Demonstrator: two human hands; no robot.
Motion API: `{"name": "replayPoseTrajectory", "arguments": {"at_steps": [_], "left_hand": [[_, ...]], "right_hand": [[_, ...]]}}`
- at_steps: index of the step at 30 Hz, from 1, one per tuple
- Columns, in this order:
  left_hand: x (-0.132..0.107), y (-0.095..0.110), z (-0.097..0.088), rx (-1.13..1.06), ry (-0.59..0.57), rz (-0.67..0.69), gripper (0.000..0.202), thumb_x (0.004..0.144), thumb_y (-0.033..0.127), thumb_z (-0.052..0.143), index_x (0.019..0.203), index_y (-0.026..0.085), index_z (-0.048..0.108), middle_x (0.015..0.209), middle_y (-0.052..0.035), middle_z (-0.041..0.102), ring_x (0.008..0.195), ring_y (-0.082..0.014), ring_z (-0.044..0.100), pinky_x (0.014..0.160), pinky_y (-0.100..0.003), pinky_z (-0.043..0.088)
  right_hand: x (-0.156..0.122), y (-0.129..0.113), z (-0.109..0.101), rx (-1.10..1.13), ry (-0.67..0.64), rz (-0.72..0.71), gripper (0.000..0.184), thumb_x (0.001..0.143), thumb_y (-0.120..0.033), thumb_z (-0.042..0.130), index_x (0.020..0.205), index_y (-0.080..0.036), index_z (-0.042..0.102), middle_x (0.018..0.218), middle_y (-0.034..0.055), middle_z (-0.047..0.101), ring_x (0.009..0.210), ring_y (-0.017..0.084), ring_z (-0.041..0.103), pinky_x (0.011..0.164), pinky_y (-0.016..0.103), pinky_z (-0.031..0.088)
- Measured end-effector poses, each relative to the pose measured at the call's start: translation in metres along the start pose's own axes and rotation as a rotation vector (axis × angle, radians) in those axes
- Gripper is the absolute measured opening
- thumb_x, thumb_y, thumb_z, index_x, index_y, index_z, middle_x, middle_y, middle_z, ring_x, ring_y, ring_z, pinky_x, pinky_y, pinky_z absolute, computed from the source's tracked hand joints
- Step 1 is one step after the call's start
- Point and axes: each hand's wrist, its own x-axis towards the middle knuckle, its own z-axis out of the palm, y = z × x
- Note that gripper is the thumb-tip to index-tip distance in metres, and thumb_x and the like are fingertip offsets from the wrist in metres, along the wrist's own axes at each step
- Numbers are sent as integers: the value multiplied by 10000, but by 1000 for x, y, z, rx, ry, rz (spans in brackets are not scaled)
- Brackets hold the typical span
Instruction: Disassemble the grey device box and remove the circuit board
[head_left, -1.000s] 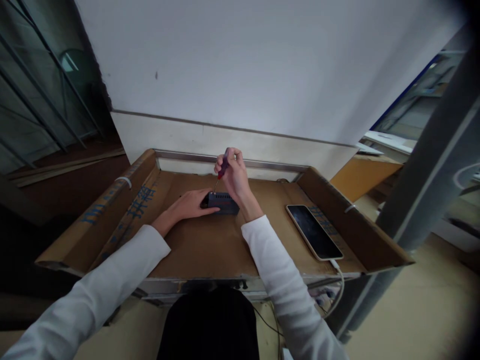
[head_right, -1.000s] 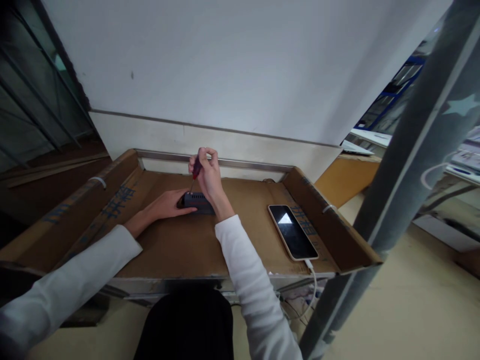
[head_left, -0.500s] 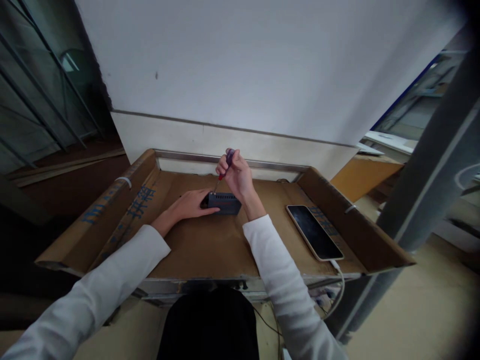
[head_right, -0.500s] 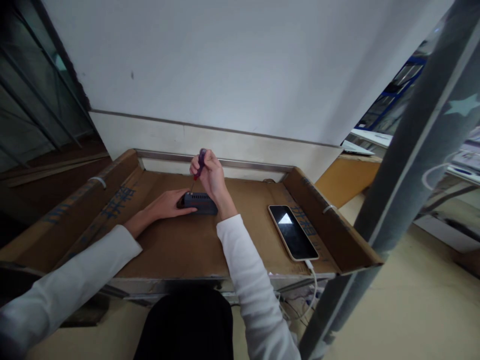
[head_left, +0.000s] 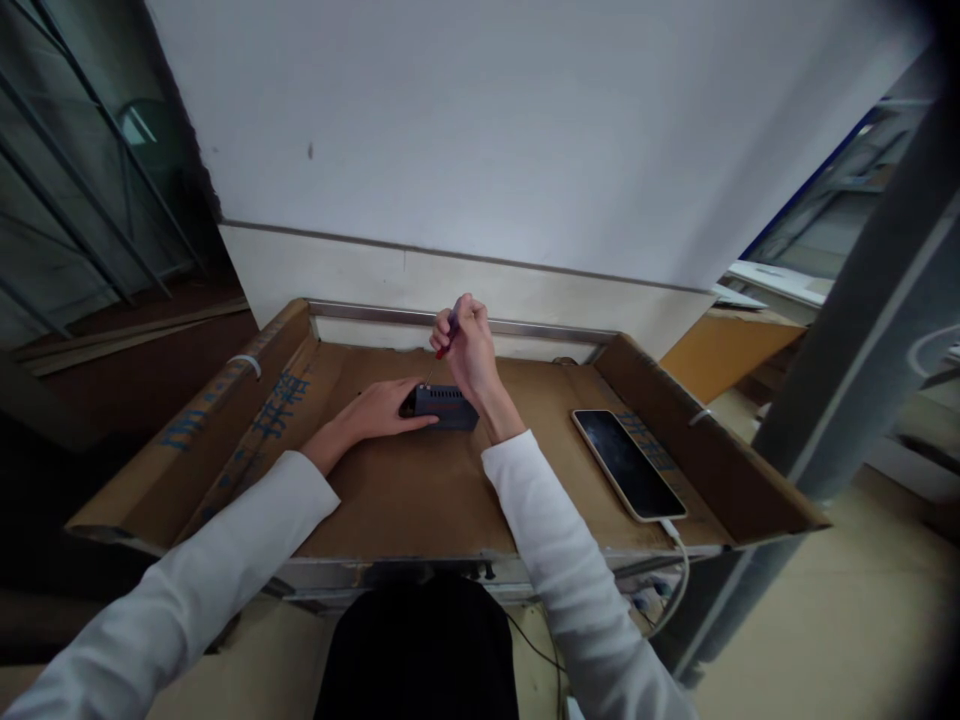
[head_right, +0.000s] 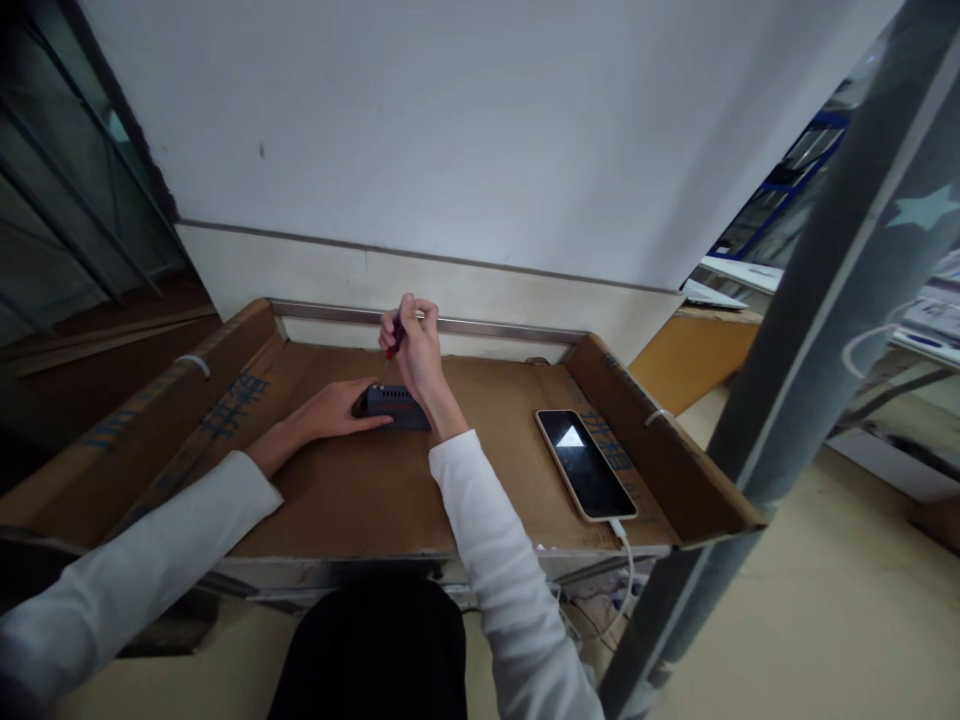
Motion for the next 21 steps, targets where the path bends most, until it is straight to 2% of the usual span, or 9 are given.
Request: {"name": "replayPoseTrajectory", "arguments": {"at_steps": [4,8,12,13,15,18,21], "left_hand": [[0,0,-1,-2,1,7,467,815,605,515,1000,179,562,870,-73,661,787,-228,635,703,-313,465],[-1,1,-3,-20,-6,17,443,836,574,504,1017,173,553,851,-68,654,779,-223,632,700,-303,461],[0,1,-4,-17,-2,27,431,851,560,484,1017,167,543,857,-70,649,771,-220,625,691,-299,456],[0,1,-4,-14,2,29,426,855,557,479,1014,167,541,855,-69,647,767,-218,623,689,-298,454],[0,1,-4,-13,2,35,417,863,553,466,1001,167,539,841,-65,642,752,-213,617,679,-296,448],[-1,1,-6,-16,5,37,395,874,548,446,962,172,533,816,-56,632,724,-204,604,655,-290,436],[-2,0,-7,-31,38,52,361,887,517,439,971,175,522,838,-53,629,733,-196,599,665,-288,435]], "right_hand": [[1,0,-3,-18,20,12,290,879,-481,498,786,-247,354,679,-61,493,494,66,412,517,214,383],[1,-1,-6,0,-41,58,343,921,-530,365,769,-226,407,581,-61,376,475,77,366,491,214,369],[2,1,-4,83,-17,49,417,931,-576,235,815,-227,430,546,-77,292,426,76,269,428,204,293],[2,1,-3,80,-5,46,421,919,-597,237,823,-233,423,543,-80,286,422,78,259,422,204,283],[1,2,-1,44,14,30,360,895,-596,350,818,-247,392,547,-88,298,425,74,267,424,198,280],[0,1,-1,-29,8,2,298,859,-502,529,808,-253,375,585,-88,371,455,64,332,461,189,321],[-1,-1,-3,-44,-37,33,331,894,-554,414,805,-235,434,594,-71,385,459,64,340,483,202,360]]}}
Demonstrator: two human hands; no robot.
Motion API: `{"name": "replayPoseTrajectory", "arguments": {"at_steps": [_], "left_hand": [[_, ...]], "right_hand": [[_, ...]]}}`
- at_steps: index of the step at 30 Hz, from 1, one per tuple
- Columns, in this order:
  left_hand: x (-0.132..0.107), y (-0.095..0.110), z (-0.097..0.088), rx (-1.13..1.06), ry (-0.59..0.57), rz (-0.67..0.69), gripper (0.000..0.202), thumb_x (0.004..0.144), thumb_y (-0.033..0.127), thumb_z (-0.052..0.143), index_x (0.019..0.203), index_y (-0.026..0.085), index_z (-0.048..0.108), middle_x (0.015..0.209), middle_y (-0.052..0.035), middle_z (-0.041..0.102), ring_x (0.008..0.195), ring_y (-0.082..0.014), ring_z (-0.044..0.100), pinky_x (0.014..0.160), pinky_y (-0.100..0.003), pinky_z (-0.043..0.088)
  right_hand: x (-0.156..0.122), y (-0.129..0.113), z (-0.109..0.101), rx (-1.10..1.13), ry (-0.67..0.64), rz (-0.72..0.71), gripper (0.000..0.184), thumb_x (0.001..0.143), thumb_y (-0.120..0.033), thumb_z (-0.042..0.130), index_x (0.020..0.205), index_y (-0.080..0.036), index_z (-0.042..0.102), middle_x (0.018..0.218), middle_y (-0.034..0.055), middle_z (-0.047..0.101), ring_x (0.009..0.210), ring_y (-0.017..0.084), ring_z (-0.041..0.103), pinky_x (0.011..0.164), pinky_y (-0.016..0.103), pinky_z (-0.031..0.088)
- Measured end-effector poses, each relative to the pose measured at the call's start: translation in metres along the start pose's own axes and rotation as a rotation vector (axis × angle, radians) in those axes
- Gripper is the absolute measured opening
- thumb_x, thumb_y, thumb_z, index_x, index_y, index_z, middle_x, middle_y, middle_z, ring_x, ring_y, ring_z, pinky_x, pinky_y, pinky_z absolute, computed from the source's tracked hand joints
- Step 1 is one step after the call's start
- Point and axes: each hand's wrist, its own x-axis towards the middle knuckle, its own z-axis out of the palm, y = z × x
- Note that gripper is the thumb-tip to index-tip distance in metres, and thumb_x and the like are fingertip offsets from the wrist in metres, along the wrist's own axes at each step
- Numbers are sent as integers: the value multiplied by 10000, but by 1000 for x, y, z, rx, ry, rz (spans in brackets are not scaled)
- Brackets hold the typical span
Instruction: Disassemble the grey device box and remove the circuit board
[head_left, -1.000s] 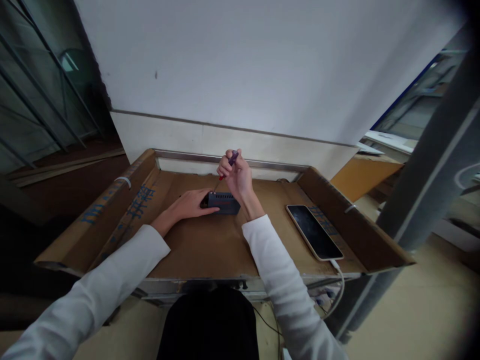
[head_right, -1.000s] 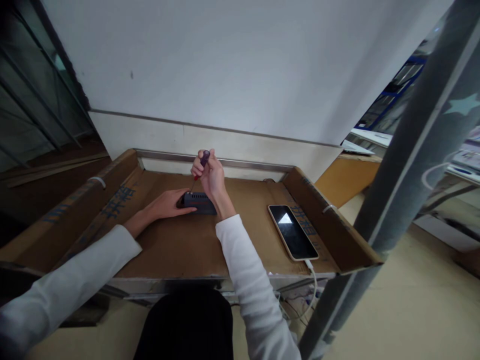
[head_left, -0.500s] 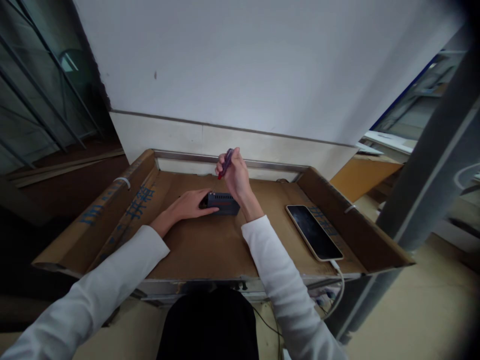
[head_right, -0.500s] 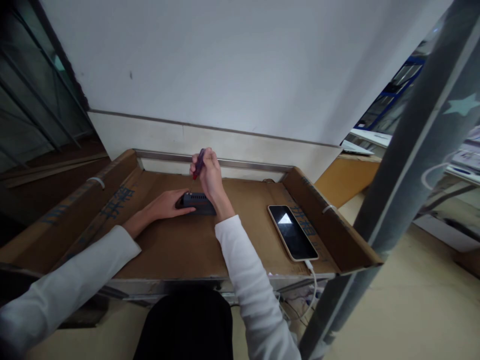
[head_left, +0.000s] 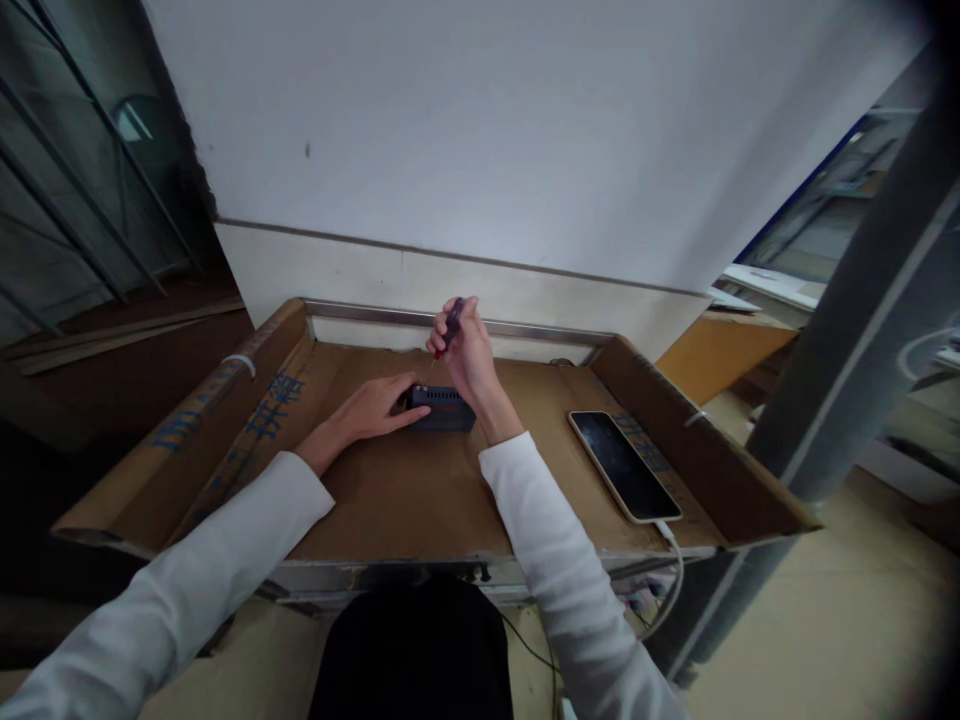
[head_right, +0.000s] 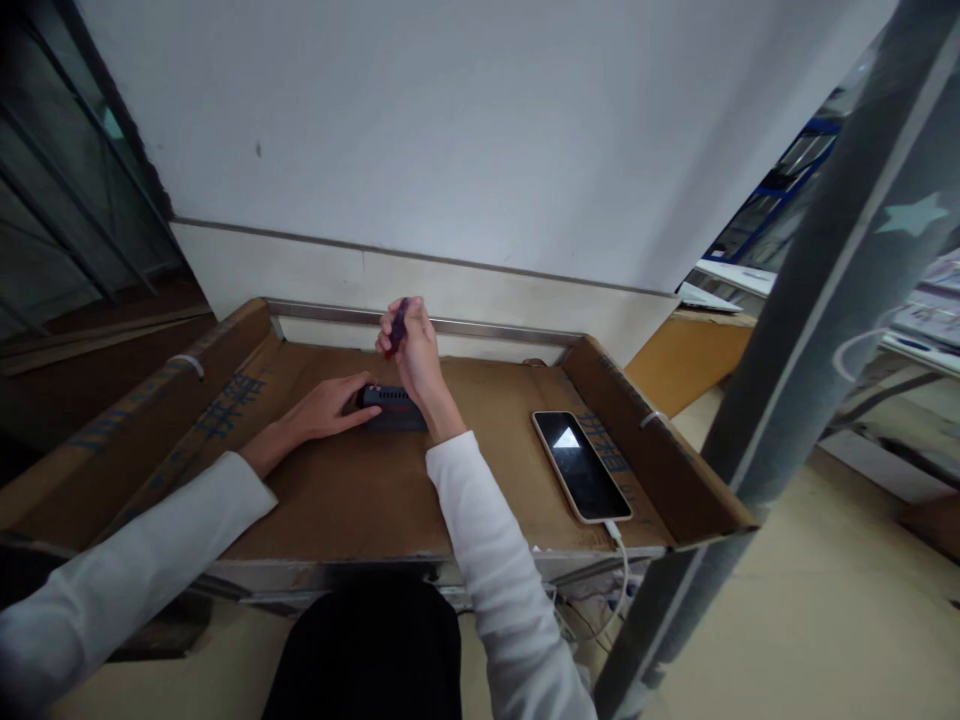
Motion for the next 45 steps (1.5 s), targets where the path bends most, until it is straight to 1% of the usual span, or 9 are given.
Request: {"name": "replayPoseTrajectory", "arguments": {"at_steps": [3,8,18,23,27,32,36,39,45], "left_hand": [[-1,-1,-1,-27,48,28,326,901,468,437,1031,177,506,890,-55,624,768,-185,599,708,-291,445],[-2,-2,-2,-54,125,54,259,906,399,436,1050,190,490,929,-47,604,797,-164,583,738,-284,458],[-3,3,-4,-13,305,118,127,911,278,419,904,188,507,852,-48,592,789,-159,562,741,-286,453],[-7,-6,-18,153,320,32,223,925,275,352,788,191,506,754,-43,567,712,-158,535,699,-281,423],[-16,-21,-28,311,254,-103,304,932,322,323,726,194,507,705,-28,565,647,-149,517,606,-265,358],[-23,-33,-21,299,-24,-166,359,898,411,366,631,208,490,619,1,575,579,-149,512,540,-258,288],[-24,-40,-14,289,-120,-164,388,884,454,396,606,207,508,632,-17,596,611,-167,543,549,-261,280],[-24,-42,-15,283,-114,-193,412,875,504,424,606,204,514,638,-22,594,630,-174,550,557,-258,289],[-26,-22,-26,223,110,-250,383,930,498,341,774,203,528,785,-26,613,705,-166,558,592,-253,333]], "right_hand": [[1,1,-1,33,-1,4,426,911,-596,299,798,-225,477,561,-69,316,433,67,281,460,200,344],[2,2,-1,44,42,-25,423,912,-598,290,802,-239,484,564,-62,284,441,78,274,463,198,343],[1,-1,0,88,80,-2,389,944,-540,233,793,-245,437,597,-54,258,464,101,260,496,219,347],[3,-8,-9,38,174,-94,410,906,-601,271,752,-244,399,592,-53,291,453,93,262,457,224,309],[4,-11,-18,39,281,-213,374,882,-577,367,721,-239,363,571,-61,299,421,76,238,405,225,231],[4,-14,-24,89,371,-183,282,880,-470,401,727,-237,365,540,-78,274,386,66,178,368,231,126],[5,-22,-32,151,381,-171,240,883,-401,391,715,-230,368,514,-89,252,364,57,131,358,229,59],[5,-26,-38,137,364,-156,237,873,-395,405,708,-228,370,500,-95,250,356,51,124,355,222,48],[6,-26,-40,57,282,-79,257,858,-423,443,707,-226,379,470,-110,256,333,33,123,358,207,27]]}}
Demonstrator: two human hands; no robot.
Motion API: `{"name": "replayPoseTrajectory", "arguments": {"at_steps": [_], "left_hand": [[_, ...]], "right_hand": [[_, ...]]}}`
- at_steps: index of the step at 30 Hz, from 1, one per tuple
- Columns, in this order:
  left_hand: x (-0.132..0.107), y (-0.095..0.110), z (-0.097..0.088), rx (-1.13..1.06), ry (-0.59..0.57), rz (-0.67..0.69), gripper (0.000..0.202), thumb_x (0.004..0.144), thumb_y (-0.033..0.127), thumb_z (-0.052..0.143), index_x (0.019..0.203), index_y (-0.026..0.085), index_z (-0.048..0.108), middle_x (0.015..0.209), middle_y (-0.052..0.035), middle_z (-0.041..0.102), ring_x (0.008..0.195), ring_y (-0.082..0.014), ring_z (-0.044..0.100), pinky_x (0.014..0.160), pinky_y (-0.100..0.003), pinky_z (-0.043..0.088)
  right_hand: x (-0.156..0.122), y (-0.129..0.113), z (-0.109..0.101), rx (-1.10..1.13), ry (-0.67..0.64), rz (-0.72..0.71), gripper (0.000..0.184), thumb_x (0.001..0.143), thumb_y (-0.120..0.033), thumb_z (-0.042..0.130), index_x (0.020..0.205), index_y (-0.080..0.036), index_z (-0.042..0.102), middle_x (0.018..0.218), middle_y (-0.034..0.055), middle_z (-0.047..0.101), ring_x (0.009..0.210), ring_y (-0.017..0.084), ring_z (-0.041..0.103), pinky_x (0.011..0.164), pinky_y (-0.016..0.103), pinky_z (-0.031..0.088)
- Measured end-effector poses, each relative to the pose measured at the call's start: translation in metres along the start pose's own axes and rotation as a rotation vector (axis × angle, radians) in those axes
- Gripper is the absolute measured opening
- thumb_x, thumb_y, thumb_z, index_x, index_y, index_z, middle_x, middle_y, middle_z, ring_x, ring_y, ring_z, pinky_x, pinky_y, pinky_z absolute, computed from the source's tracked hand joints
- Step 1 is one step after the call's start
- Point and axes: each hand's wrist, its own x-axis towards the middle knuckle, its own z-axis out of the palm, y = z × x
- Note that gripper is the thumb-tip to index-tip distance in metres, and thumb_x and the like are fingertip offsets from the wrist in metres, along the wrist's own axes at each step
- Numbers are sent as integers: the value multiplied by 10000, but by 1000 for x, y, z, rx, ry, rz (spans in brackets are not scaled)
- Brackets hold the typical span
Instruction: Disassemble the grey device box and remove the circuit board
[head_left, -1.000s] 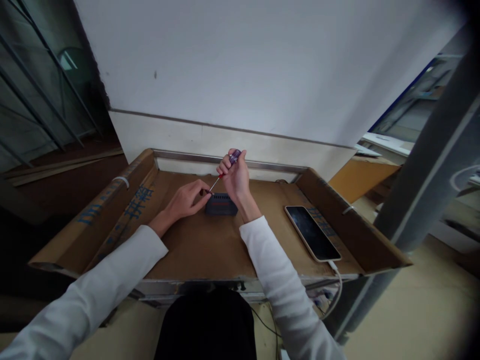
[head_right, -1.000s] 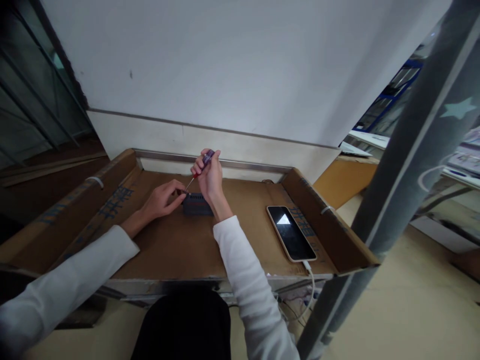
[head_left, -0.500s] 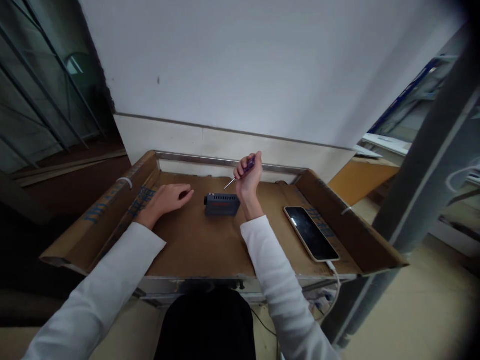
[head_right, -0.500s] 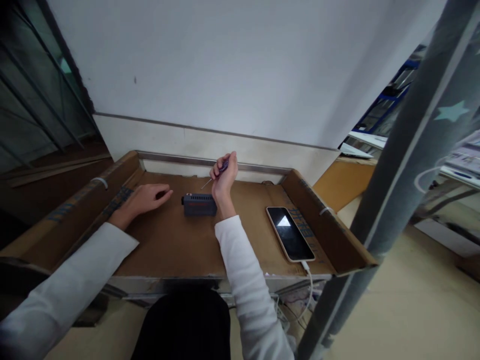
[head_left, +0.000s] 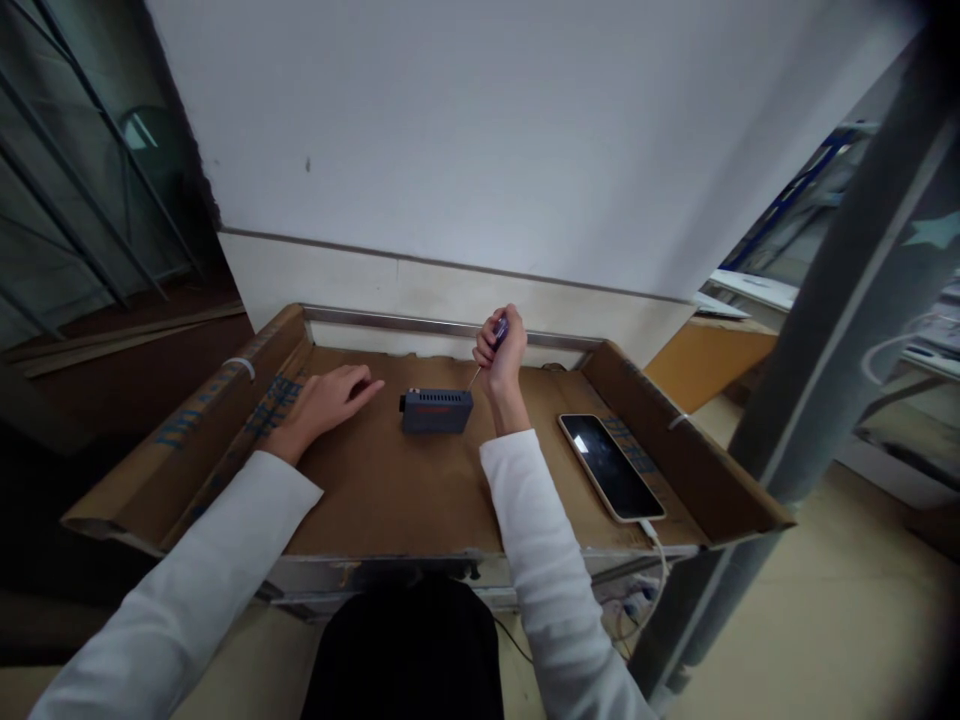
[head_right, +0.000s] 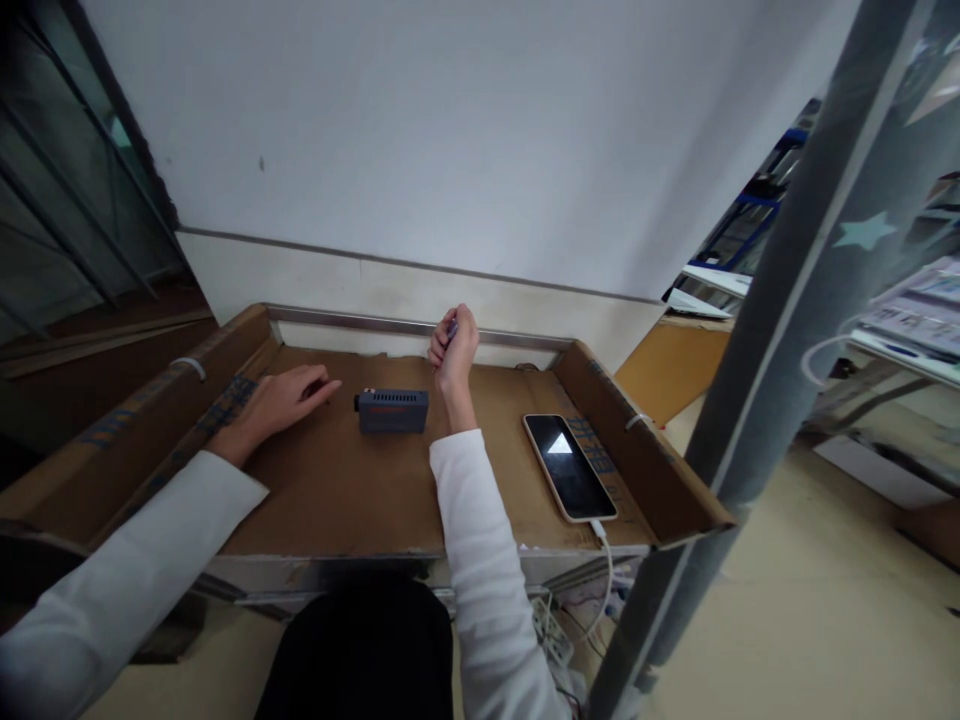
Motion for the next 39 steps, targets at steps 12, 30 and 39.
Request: {"name": "replayPoseTrajectory", "arguments": {"at_steps": [12,30,39], "left_hand": [[4,33,26,-79,-125,212,618,775,685,502,1070,145,559,1105,-130,614,1043,-279,575,941,-396,389],[9,57,24,-1516,295,-615,439,600,529,760,786,144,661,696,-20,676,566,-119,588,561,-221,474],[13,52,26,-1735,367,-723,484,653,574,718,866,141,678,716,-34,695,584,-123,621,543,-210,495]], "right_hand": [[-2,1,2,-124,33,-56,333,842,-526,438,711,-230,361,474,-119,241,341,35,123,361,212,47],[-14,25,-37,-156,93,-157,383,765,-542,552,672,-213,378,544,-93,385,460,53,436,515,210,425],[-62,9,-101,-1031,72,-253,404,867,-538,443,727,-178,562,687,2,553,660,125,521,650,249,400]]}}
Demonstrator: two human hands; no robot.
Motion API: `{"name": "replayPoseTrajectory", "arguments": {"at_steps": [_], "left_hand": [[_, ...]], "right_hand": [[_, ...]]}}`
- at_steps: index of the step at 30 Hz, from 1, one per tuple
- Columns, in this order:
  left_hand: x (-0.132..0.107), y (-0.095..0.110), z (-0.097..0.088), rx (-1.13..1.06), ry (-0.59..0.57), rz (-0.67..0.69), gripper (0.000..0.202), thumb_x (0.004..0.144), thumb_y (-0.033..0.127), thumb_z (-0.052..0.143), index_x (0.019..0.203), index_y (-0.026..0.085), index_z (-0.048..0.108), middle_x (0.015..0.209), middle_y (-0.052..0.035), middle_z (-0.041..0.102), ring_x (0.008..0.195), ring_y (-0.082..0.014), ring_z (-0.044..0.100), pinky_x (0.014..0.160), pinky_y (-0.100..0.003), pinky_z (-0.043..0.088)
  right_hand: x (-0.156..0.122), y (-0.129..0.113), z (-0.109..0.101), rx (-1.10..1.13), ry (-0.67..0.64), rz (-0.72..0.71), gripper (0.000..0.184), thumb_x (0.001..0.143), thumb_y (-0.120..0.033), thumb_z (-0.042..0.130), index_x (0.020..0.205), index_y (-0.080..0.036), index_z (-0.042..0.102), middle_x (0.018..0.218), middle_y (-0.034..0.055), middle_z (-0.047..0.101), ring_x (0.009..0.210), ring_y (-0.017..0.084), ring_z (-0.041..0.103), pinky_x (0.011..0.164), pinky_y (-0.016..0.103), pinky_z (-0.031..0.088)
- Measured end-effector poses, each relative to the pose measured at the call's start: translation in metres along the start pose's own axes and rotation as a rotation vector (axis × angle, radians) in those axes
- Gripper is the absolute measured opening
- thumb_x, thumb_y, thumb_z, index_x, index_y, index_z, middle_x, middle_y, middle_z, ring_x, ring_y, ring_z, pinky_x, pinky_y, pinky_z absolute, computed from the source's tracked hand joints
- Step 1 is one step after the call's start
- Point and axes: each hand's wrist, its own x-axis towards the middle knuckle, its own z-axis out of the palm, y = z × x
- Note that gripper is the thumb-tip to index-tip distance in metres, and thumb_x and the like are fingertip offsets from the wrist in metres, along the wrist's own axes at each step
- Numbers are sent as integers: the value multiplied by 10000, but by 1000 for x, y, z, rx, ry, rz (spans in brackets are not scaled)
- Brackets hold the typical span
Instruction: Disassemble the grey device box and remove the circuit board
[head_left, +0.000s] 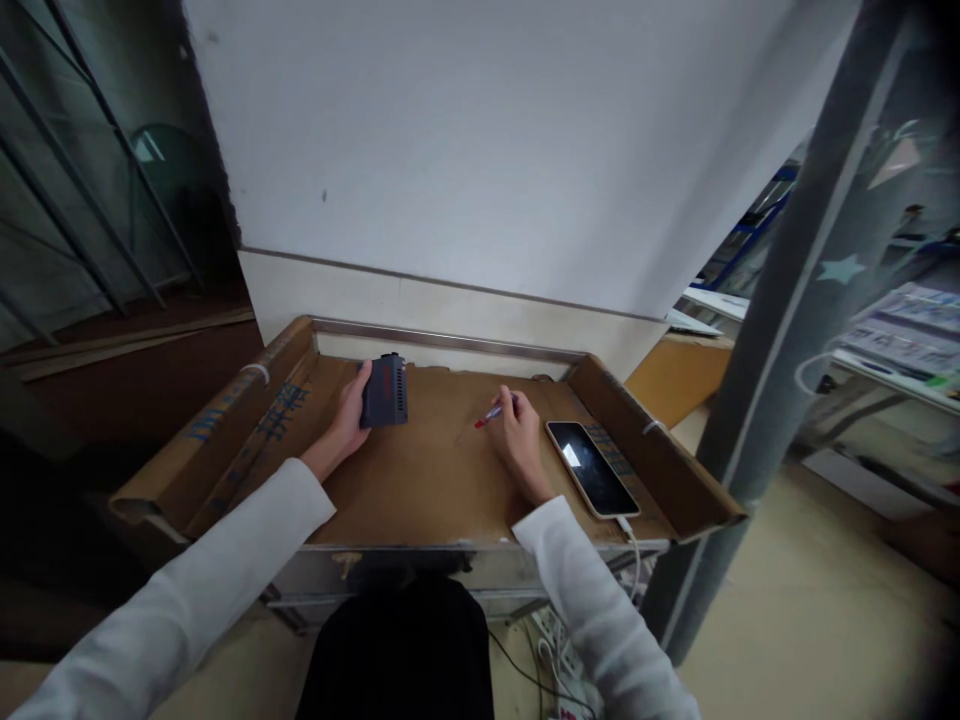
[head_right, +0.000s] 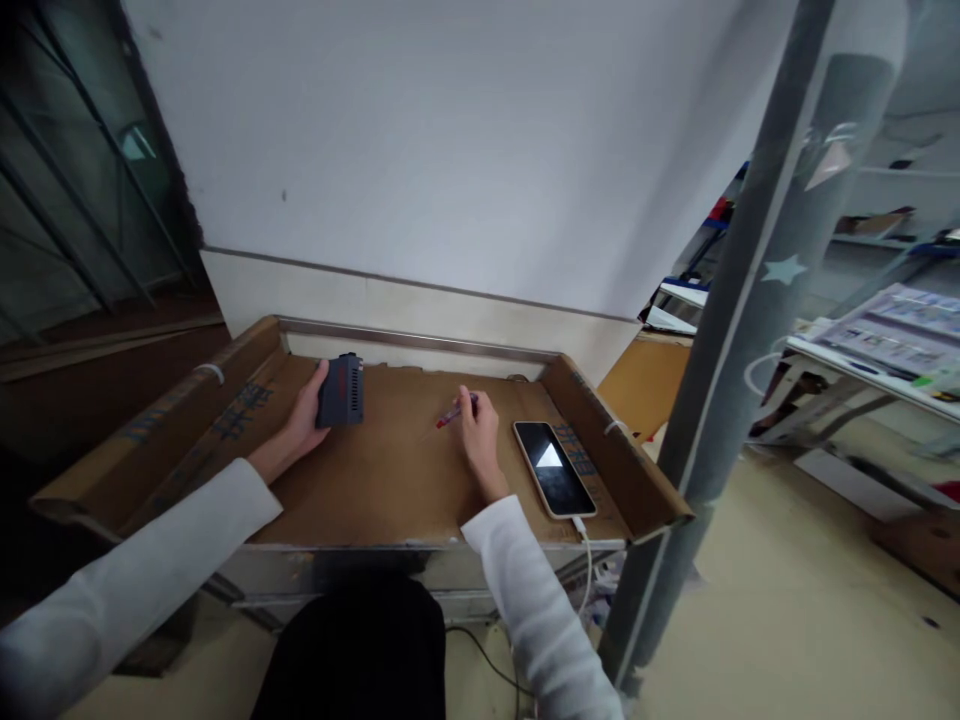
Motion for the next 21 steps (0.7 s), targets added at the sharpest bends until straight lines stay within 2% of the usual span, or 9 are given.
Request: {"name": "replayPoseTrajectory", "arguments": {"at_steps": [2,4,5,7,9,11,13,16,21], "left_hand": [[1,-2,0,25,30,19,480,628,584,729,808,143,672,668,-20,672,538,-109,591,503,-200,474],[1,-5,1,67,61,81,467,598,587,744,729,150,647,611,1,635,492,-94,552,470,-190,447],[2,-7,1,88,75,117,461,586,584,750,698,153,630,591,10,618,478,-89,537,462,-188,436],[3,-10,0,128,96,173,460,571,583,756,665,158,607,573,20,595,471,-86,522,455,-188,423],[6,-12,-1,169,111,204,468,572,593,746,659,157,600,571,21,584,473,-89,515,450,-189,413],[8,-13,-3,201,121,225,477,586,608,728,669,155,602,581,18,581,483,-90,512,458,-189,414],[10,-14,-4,218,129,235,477,603,612,713,680,155,601,591,16,581,492,-92,512,470,-192,421],[10,-14,-4,230,151,247,468,614,611,703,676,162,587,589,17,574,495,-97,514,474,-197,420],[8,-14,-2,249,156,242,476,617,626,689,679,165,586,594,16,568,494,-96,509,473,-202,423]], "right_hand": [[-9,5,-15,-68,-91,20,388,876,-524,443,699,-187,520,624,-12,536,606,126,502,624,251,392],[-21,7,-24,-122,-286,57,376,864,-526,472,668,-206,447,525,-41,492,515,123,470,569,250,385],[-27,7,-26,-155,-402,37,360,859,-514,494,680,-205,448,545,-33,525,538,127,502,590,251,402],[-37,4,-27,-239,-521,-40,301,858,-492,517,796,-199,493,705,7,623,648,147,582,650,264,439],[-42,1,-25,-336,-616,-137,264,897,-453,469,964,-203,519,951,58,671,841,177,636,748,297,460],[-41,-2,-22,-407,-657,-207,269,935,-415,403,1069,-213,519,1074,80,658,968,196,628,826,337,459],[-37,-3,-19,-419,-643,-256,268,946,-387,385,1096,-211,522,1090,87,650,1005,201,614,861,358,455],[-30,-2,-15,-348,-594,-322,218,939,-337,414,1070,-204,528,1045,84,644,963,191,608,841,340,466],[-27,-1,-13,-264,-605,-378,157,927,-274,443,1030,-199,535,965,76,632,898,179,603,802,312,469]]}}
